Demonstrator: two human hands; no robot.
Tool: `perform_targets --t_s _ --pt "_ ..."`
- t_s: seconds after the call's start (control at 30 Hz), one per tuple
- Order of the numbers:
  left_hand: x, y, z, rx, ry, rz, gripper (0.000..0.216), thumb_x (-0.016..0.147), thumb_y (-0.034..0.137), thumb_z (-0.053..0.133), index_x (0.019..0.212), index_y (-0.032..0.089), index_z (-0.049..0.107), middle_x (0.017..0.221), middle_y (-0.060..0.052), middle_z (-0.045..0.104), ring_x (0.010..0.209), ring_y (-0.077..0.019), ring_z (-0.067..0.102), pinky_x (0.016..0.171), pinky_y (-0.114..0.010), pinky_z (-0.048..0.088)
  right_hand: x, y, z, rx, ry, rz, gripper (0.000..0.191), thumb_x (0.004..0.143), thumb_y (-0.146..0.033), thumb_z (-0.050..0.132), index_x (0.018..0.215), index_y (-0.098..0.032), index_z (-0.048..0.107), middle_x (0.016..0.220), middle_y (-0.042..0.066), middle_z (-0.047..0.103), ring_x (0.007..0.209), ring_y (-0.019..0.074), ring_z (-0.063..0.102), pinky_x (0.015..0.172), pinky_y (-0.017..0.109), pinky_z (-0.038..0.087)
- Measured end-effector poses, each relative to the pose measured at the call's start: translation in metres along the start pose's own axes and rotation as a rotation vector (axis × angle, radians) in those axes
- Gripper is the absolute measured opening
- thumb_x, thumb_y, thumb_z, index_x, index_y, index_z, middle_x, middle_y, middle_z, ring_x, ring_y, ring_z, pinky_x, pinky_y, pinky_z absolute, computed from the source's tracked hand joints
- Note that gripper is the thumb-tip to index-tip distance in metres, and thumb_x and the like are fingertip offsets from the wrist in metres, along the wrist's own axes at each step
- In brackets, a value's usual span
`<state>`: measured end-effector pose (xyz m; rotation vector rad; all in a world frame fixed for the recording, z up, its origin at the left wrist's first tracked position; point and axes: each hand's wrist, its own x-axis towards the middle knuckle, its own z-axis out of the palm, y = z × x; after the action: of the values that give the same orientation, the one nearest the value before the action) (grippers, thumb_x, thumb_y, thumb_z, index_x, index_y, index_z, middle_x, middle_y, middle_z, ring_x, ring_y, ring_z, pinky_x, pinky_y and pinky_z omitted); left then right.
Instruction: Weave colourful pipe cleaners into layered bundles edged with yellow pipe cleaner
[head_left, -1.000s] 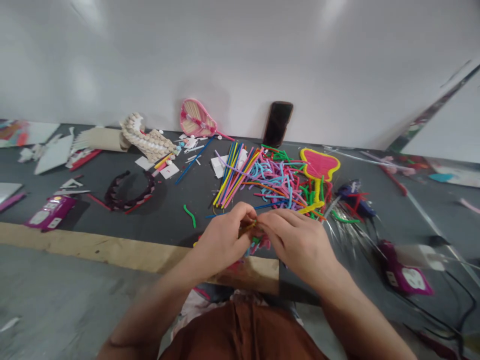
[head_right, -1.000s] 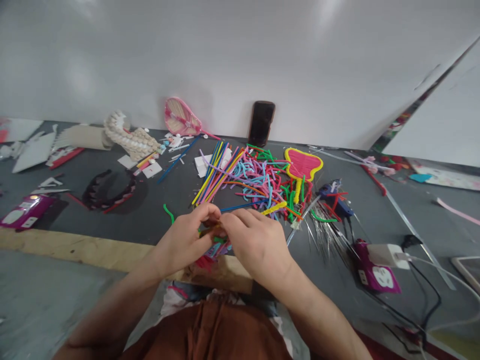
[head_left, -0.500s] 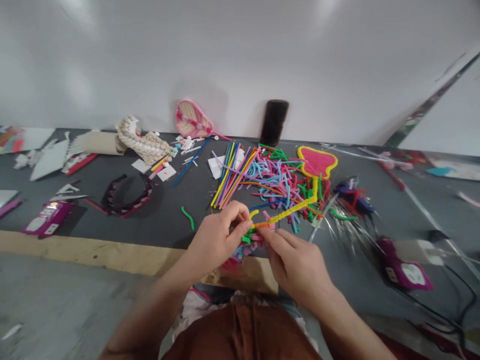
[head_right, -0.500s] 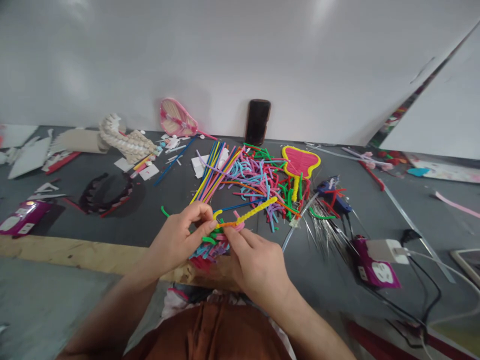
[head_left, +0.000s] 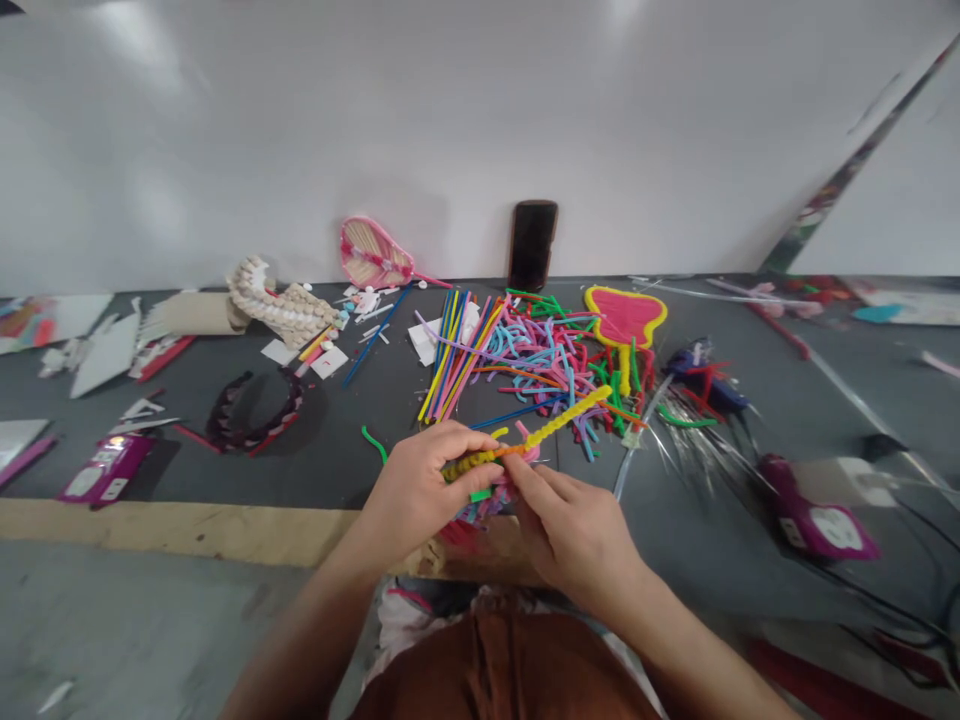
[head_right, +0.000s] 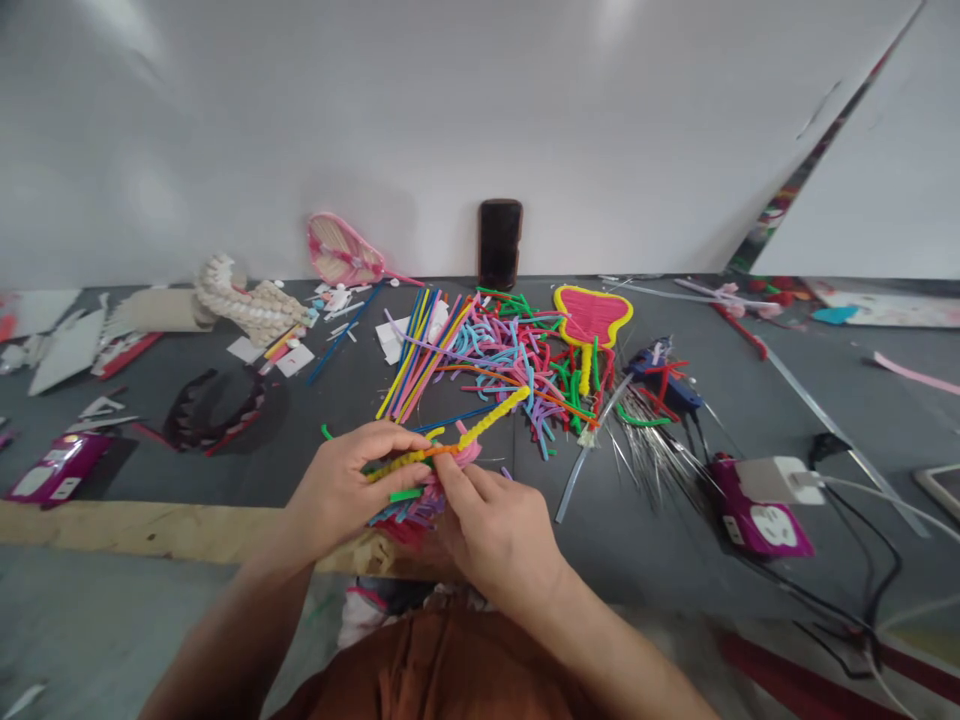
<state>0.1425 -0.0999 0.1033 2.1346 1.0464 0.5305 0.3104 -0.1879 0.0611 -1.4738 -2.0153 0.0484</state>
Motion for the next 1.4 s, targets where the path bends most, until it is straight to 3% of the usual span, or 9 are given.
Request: perform_targets --t_s 0.17,0.4,0.67,0.83,1.07,1.27,1.4 --pt "0.001 -0.002 -0.002 -0.001 0.014 0.056 0.015 0.086 0.022 0.06 0.093 0.023 0.072 0.099 -0.002 0.07 0.093 -0.0151 0.066 0.084 -0.025 0.051 -0.004 0.0 0.008 0.005 -0.009 -0.004 0.05 0.082 -0.006 0.046 0.132 -0.007 0.052 0.092 0.013 0.074 0.072 0.0187 0.069 0.063 0.026 0.056" --pt "0.001 0.0 -0.006 -0.14 -0.064 -0.078 0.012 0.085 0.022 0.06 0.09 0.021 0.071 0.091 0.0 0.073 0.084 -0.014 0.067 0.077 -0.023 0.053 -0.007 -0.003 0.017 0.032 -0.056 -0.025 0.055 0.084 -0.012 0.043 0.137 -0.001 0.04 0.081 0.011 0.073 0.062 0.0204 0.067 0.053 0.028 0.052" --pt "-0.001 0.004 -0.003 -0.315 -0.117 -0.153 0.021 0.082 0.017 0.061 0.102 0.021 0.065 0.099 -0.001 0.073 0.09 -0.0146 0.067 0.083 -0.025 0.054 0.002 -0.008 0.002 0.207 0.058 0.16 0.031 0.097 -0.02 0.039 0.114 -0.01 0.062 0.076 0.006 0.075 0.056 0.0123 0.067 0.052 0.019 0.046" --pt "-0.006 0.001 0.001 -0.337 -0.121 -0.161 0.027 0.083 0.017 0.06 0.109 0.023 0.061 0.102 0.001 0.071 0.094 -0.0128 0.066 0.086 -0.022 0.051 0.005 -0.006 0.003 0.061 0.145 0.132 0.02 0.091 -0.018 0.051 0.095 -0.016 0.07 0.071 0.003 0.075 0.053 0.0109 0.066 0.051 0.02 0.04" --pt "-0.007 0.0 0.005 -0.281 -0.102 -0.16 0.025 0.083 0.015 0.057 0.105 0.025 0.059 0.099 0.004 0.07 0.093 -0.0115 0.066 0.082 -0.019 0.049 0.013 -0.006 -0.001 -0.049 0.139 0.086 0.02 0.09 -0.019 0.051 0.079 -0.018 0.068 0.063 -0.001 0.071 0.05 0.0111 0.064 0.05 0.023 0.035" --pt "-0.009 0.004 0.004 -0.155 -0.081 -0.126 0.029 0.082 0.015 0.057 0.108 0.026 0.059 0.099 0.005 0.071 0.091 -0.0115 0.066 0.08 -0.019 0.047 0.014 -0.004 -0.003 0.139 0.069 0.146 0.017 0.087 -0.021 0.053 0.074 -0.017 0.063 0.057 -0.003 0.066 0.048 0.0085 0.061 0.049 0.018 0.038" --pt "-0.007 0.008 0.002 -0.073 -0.099 -0.109 0.015 0.085 0.018 0.057 0.097 0.024 0.064 0.096 0.005 0.071 0.088 -0.0114 0.066 0.078 -0.02 0.045 0.015 -0.001 -0.007 0.171 0.061 0.132 0.015 0.088 -0.022 0.052 0.077 -0.018 0.063 0.059 -0.003 0.067 0.047 0.0084 0.061 0.049 0.017 0.04"
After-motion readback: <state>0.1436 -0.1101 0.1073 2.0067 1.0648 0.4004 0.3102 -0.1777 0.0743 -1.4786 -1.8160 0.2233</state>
